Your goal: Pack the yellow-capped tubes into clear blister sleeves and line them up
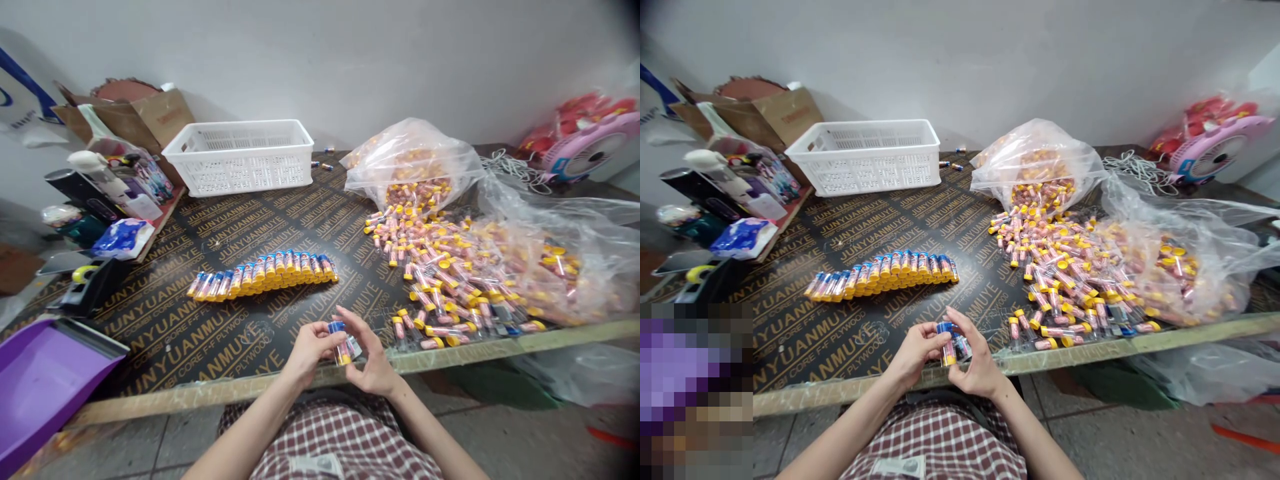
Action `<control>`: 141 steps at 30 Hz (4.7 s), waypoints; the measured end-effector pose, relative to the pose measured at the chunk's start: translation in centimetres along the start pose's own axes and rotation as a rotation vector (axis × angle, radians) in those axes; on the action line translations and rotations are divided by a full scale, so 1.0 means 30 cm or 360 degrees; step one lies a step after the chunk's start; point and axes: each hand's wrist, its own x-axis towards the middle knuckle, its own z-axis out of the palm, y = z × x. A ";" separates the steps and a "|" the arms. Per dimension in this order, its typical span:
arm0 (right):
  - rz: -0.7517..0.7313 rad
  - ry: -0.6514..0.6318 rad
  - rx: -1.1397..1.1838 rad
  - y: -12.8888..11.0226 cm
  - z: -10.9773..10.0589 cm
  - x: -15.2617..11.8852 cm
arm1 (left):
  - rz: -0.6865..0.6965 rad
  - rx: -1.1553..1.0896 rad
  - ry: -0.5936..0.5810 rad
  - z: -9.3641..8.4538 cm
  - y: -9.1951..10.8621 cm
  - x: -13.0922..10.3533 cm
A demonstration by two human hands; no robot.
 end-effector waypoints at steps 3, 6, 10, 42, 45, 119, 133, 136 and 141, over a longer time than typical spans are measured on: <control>0.0026 -0.0003 0.0062 0.002 0.005 0.001 | 0.0007 -0.0025 0.0013 0.001 0.000 0.000; 0.0036 0.0041 0.0096 0.008 0.013 -0.001 | 0.0007 -0.0041 0.0022 0.001 0.006 -0.003; 0.0025 0.0070 0.0116 0.010 0.020 -0.001 | -0.0001 -0.0053 0.0026 0.002 0.008 -0.008; 0.0461 0.0532 -0.1509 0.162 -0.298 -0.030 | 0.1036 0.1600 0.0632 -0.183 0.151 0.075; 0.0689 0.0344 -0.1817 0.181 -0.317 -0.050 | 0.0778 0.1856 0.0307 -0.082 -0.019 0.125; 0.0131 0.0645 -0.0470 -0.028 -0.014 -0.026 | 0.0114 -0.0351 0.0582 -0.105 0.006 0.122; 0.0116 0.0245 -0.0303 -0.011 0.010 -0.026 | 0.0282 -0.0242 0.0266 -0.068 0.007 0.093; 0.0149 0.0267 -0.0282 0.002 0.019 -0.021 | 0.0236 -0.0219 0.0244 -0.058 0.023 0.077; 0.0069 0.0265 -0.0325 0.006 0.014 -0.003 | 0.0049 -0.0018 -0.0089 -0.034 0.040 0.034</control>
